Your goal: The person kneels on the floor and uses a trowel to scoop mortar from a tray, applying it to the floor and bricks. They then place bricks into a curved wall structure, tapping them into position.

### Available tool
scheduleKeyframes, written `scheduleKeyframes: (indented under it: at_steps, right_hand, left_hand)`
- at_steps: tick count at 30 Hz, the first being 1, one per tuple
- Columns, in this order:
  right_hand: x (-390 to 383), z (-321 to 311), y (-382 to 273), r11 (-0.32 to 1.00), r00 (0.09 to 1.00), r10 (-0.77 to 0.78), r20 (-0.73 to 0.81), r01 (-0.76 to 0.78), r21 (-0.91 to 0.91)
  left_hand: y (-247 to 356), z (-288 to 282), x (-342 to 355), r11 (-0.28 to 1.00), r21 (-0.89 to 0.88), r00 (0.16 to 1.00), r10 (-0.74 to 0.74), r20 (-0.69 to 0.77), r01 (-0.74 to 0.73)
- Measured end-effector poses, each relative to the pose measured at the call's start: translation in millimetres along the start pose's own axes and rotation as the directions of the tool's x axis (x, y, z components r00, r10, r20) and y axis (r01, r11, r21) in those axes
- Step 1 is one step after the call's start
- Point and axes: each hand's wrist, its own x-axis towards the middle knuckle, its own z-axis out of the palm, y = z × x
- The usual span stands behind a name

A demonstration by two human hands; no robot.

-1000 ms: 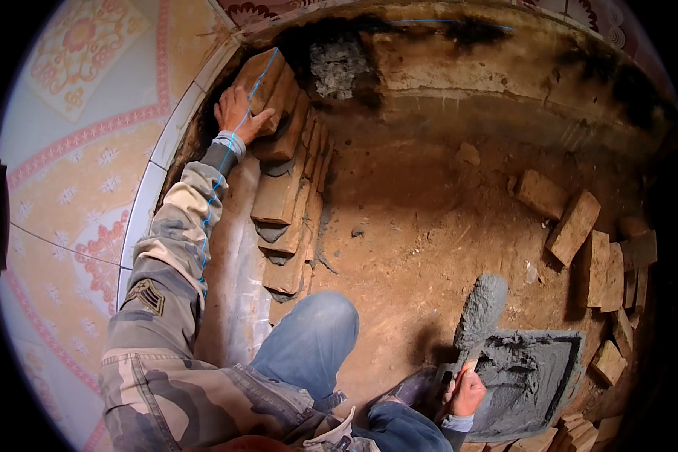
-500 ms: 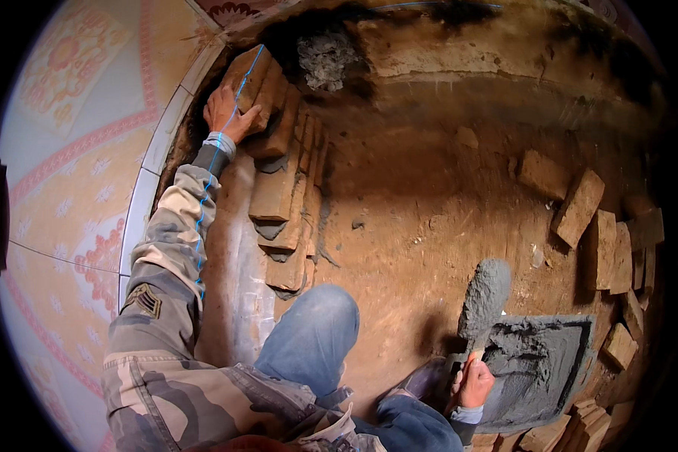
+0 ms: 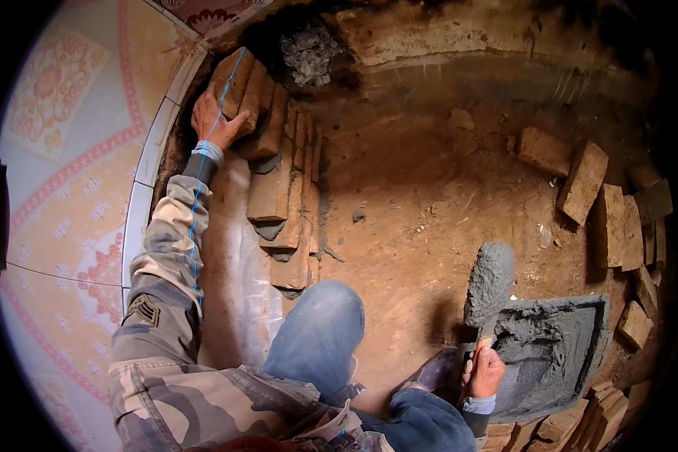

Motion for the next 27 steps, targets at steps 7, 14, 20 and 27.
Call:
scheduleKeyframes:
  at_steps: [7,14,20,27]
  right_hand:
    - [2,3,2,1.0,1.0,0.001,-0.017,-0.001,-0.009]
    - [1,0,-1,0.999,0.999,0.047,-0.026,-0.047,-0.024]
    - [2,-11,4,0.998,0.999,0.046,-0.022,-0.047,-0.051]
    - [5,-6,3,0.999,0.999,0.03,0.014,-0.03,-0.013]
  left_hand:
    - [-2,1,0,0.999,-0.042,1.0,-0.015,0.015,0.016]
    - [-27,14,3,0.991,-0.122,0.999,0.045,-0.019,-0.047]
    - [-29,14,2,0.985,-0.14,0.995,0.097,-0.032,-0.1]
    - [-25,1,6,0.975,-0.065,0.977,0.212,-0.02,-0.213]
